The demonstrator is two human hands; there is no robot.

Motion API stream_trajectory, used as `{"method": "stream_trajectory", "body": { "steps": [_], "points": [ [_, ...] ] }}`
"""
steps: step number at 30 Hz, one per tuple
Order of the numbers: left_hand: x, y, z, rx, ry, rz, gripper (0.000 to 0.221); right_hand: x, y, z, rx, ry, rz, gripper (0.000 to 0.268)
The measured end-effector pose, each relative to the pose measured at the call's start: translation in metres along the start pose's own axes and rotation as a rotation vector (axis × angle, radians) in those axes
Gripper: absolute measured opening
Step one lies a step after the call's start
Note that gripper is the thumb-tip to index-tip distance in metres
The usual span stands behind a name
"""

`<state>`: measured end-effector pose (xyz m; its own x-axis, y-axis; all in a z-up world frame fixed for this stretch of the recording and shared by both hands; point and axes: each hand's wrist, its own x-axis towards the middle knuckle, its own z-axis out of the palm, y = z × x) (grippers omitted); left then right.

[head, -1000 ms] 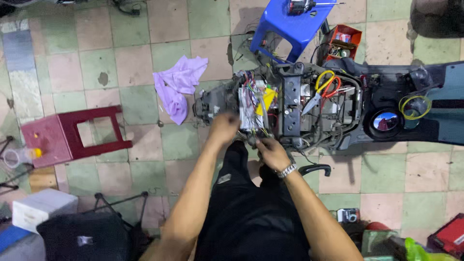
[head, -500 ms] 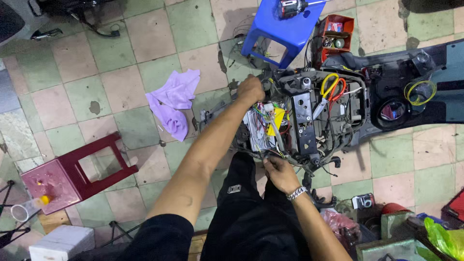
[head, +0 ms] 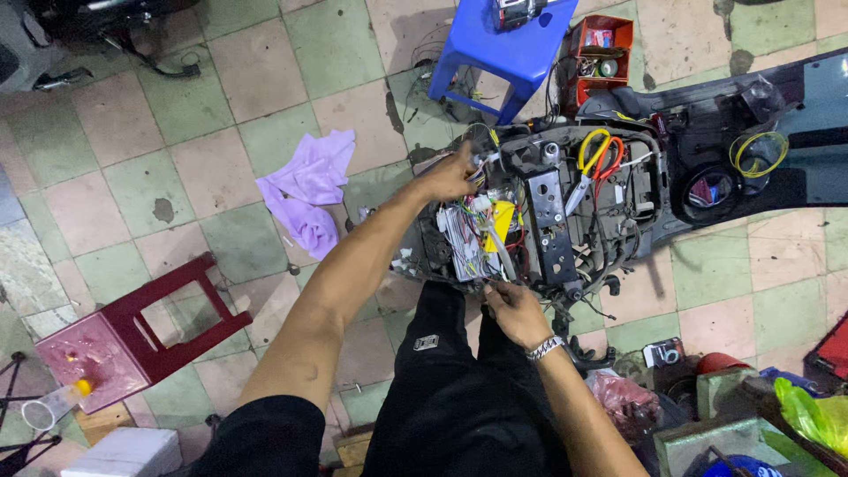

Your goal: The person connects and organizes electrical wires on a motorcycle frame using their hands and various tools.

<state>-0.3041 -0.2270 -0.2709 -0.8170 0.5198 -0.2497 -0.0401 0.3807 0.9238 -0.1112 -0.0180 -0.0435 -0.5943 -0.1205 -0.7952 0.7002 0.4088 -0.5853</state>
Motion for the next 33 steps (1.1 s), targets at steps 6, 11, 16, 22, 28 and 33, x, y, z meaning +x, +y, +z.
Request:
{"method": "stream_trajectory", "body": {
  "steps": [6,11,16,22,28,33],
  "points": [
    [-0.019,0.007,-0.006,-0.346,-0.048,-0.205,0.052,0.005,0.005,0.000,-0.126,-0.006,0.012,0.031],
    [-0.016,0.061,-0.037,0.196,-0.080,-0.192,0.055,0.009,0.006,-0.003,-0.043,0.006,-0.028,0.031],
    [-0.041,0.083,-0.028,0.139,-0.027,-0.065,0.078,0.004,-0.004,-0.006,-0.144,0.042,0.000,0.035],
    [-0.052,0.044,0.005,-0.763,0.603,-0.240,0.084,0.001,-0.012,-0.007,-0.210,0.084,-0.061,0.034],
    [-0.039,0.073,-0.008,-0.451,0.549,-0.590,0.036,0.004,-0.006,-0.010,-0.258,0.070,-0.020,0.034],
    [-0.009,0.056,-0.022,0.223,0.105,-0.419,0.046,0.008,0.002,-0.010,-0.164,0.055,-0.043,0.035]
  ]
}}
